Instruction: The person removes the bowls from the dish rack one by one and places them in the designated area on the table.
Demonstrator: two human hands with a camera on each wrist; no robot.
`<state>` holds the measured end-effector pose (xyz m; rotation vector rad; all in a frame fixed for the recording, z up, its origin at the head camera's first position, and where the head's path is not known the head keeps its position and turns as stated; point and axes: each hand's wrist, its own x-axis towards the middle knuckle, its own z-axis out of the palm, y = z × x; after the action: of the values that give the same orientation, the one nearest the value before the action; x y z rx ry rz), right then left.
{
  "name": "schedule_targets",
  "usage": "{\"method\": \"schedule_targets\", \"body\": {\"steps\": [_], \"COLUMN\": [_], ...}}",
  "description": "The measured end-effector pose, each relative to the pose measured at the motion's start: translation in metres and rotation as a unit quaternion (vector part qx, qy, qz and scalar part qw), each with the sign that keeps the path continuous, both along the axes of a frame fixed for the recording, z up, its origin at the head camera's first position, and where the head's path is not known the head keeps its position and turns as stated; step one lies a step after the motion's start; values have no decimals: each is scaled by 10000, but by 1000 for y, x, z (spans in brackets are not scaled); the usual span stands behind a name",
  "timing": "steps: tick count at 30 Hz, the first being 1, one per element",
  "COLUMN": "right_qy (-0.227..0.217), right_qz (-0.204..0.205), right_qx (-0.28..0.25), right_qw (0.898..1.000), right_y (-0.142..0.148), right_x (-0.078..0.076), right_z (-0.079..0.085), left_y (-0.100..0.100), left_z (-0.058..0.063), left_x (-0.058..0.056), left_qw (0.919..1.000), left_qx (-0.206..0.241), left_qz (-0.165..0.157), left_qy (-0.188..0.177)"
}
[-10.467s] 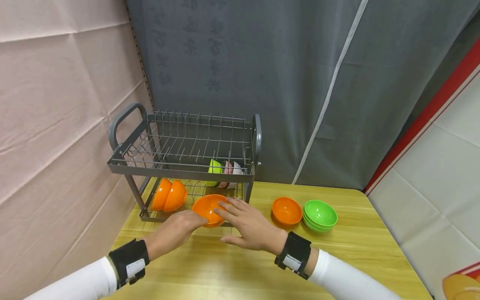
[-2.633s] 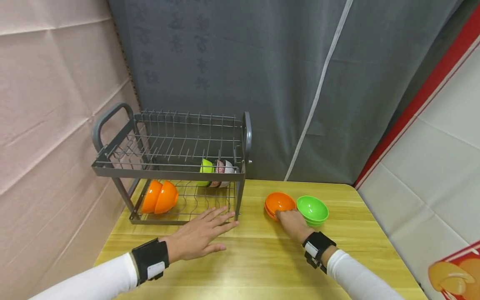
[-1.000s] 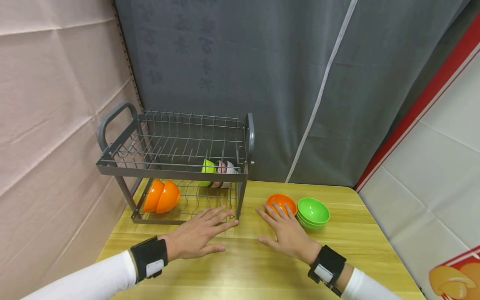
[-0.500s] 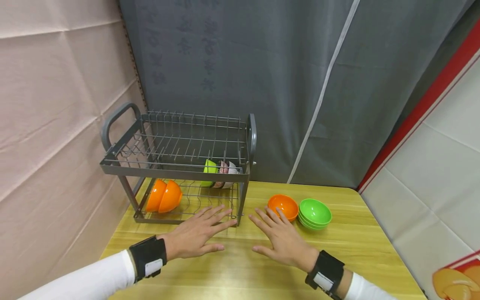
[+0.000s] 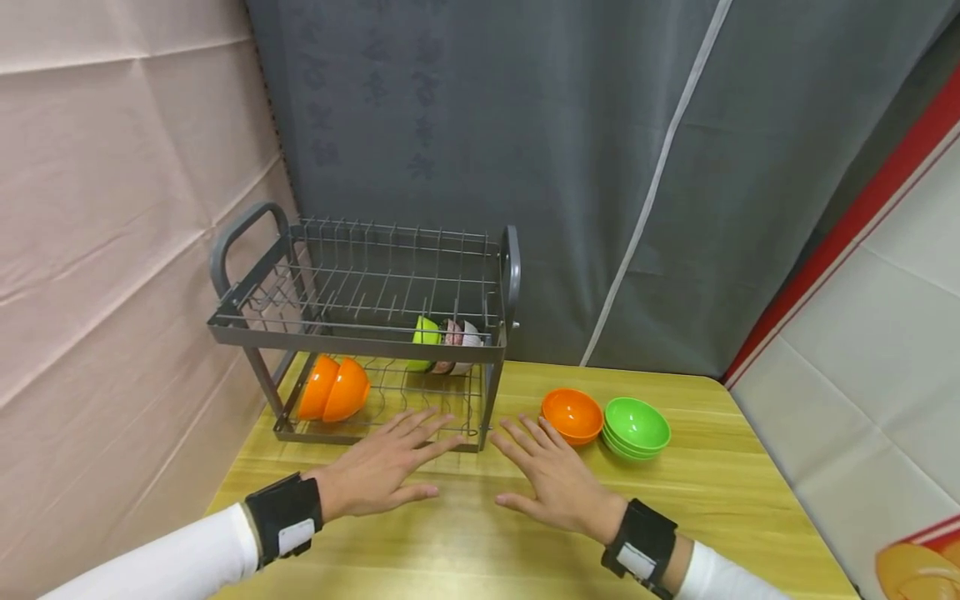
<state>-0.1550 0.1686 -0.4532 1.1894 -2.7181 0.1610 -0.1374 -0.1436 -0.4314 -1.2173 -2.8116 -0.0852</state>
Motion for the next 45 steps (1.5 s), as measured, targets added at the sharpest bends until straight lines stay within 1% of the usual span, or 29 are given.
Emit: {"method": "schedule_targets", "body": {"steps": [3,10,15,23,30,37,41,43,45], "right_qy": [-33,-77,-137,-143,-349,-317,-250,-227,-226], "right_qz": [31,143,228,246,317,464,494,518,529], "right_qx": [23,8,-12,136,198,272,308,285,269], "right_qw": [10000,9999,9996,9995,9987,9981,9980,9980,9980], "right_y": [-4,-14,-23,-36,-46,-55,-57,-58,-58], "right_x": [0,-3,-3,-5,-5,-2,-2,-2,-2], "right_z": [-1,-4,-3,-1,0,-1,-2,-2,-2], "left_y": [-3,-9,-15,-24,-28,-37,-43,-46,-49], "left_z": [0,-1,-2,-2,-1,-1,-3,-4,-5], "left_x": [1,4,6,10,12,15,15,13,11], "left_qw": [10000,9998,9996,9992,9989,9979,9974,9965,9948], "left_qx": [-23,93,137,146,172,241,258,251,264], "left_qz": [72,180,248,360,395,595,664,787,977], "left_qy": [6,34,31,96,183,60,77,79,105]}}
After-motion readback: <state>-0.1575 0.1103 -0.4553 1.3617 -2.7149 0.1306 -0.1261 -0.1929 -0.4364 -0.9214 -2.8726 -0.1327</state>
